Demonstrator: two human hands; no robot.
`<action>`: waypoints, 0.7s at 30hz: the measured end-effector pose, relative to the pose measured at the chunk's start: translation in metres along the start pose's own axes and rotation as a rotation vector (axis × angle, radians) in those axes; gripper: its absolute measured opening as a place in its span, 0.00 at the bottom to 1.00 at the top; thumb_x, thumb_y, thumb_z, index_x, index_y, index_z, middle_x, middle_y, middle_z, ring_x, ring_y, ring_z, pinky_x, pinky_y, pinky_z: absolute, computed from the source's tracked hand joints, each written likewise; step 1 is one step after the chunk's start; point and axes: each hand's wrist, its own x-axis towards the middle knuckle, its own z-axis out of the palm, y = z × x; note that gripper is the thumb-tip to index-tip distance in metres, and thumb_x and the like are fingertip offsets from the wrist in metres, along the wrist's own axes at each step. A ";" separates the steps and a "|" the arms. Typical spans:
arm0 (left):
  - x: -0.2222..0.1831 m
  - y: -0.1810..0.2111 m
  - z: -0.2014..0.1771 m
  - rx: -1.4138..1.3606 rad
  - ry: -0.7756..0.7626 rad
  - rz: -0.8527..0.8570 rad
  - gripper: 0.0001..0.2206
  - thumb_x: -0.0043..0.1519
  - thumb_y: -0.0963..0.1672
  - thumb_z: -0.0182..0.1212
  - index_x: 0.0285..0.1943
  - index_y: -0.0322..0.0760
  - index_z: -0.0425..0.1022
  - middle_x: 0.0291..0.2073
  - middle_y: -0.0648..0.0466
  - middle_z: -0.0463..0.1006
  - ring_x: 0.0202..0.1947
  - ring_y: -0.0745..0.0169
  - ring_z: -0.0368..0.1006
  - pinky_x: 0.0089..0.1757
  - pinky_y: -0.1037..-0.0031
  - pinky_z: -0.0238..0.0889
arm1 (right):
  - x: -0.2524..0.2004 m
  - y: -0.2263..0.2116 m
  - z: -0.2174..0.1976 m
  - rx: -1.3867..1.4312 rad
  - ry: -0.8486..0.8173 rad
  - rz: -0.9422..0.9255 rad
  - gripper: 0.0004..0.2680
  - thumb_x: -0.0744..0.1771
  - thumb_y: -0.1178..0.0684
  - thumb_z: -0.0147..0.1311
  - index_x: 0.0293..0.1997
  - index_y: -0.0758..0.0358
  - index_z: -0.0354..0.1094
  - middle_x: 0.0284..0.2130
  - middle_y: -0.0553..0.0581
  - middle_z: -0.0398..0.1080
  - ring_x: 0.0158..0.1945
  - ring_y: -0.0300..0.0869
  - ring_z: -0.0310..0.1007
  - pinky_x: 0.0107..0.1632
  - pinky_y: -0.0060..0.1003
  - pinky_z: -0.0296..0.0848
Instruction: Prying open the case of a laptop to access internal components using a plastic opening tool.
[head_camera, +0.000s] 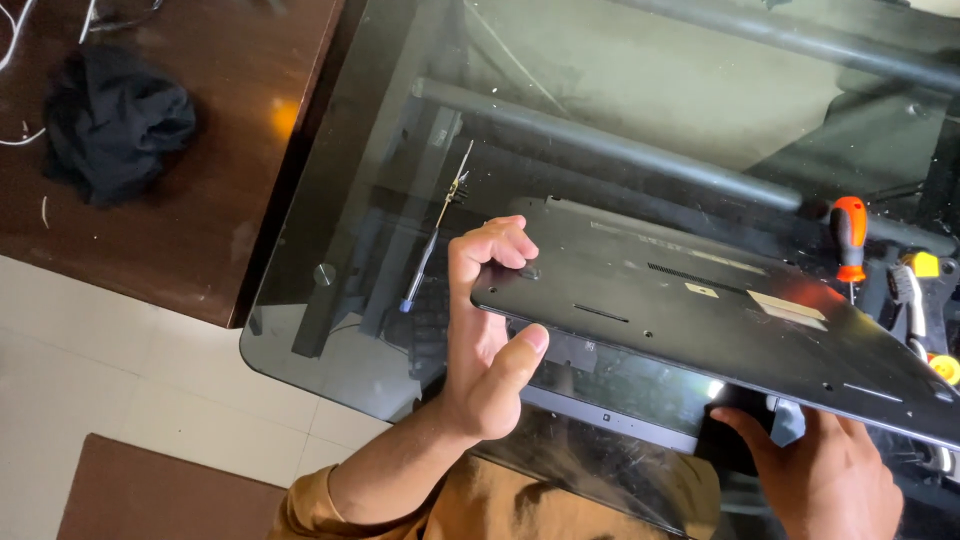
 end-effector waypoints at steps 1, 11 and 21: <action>0.000 0.000 -0.001 -0.003 -0.002 0.000 0.18 0.60 0.49 0.51 0.55 0.38 0.59 0.49 0.49 0.63 0.65 0.51 0.58 0.66 0.61 0.52 | 0.000 0.002 0.004 0.000 0.001 0.003 0.33 0.57 0.10 0.45 0.56 0.38 0.74 0.50 0.55 0.79 0.51 0.58 0.82 0.44 0.53 0.81; -0.005 -0.005 0.001 -0.024 -0.015 -0.004 0.20 0.62 0.51 0.57 0.57 0.41 0.61 0.58 0.46 0.66 0.72 0.49 0.57 0.70 0.58 0.47 | 0.010 0.036 0.036 0.253 0.297 -0.139 0.23 0.62 0.26 0.60 0.29 0.60 0.68 0.29 0.58 0.74 0.41 0.58 0.75 0.43 0.52 0.71; -0.011 -0.009 -0.009 0.255 0.268 0.130 0.21 0.60 0.49 0.48 0.58 0.35 0.57 0.60 0.38 0.66 0.64 0.52 0.60 0.58 0.65 0.49 | 0.048 0.084 -0.018 0.515 0.450 -0.152 0.04 0.71 0.60 0.61 0.50 0.64 0.75 0.42 0.61 0.76 0.36 0.50 0.76 0.38 0.46 0.71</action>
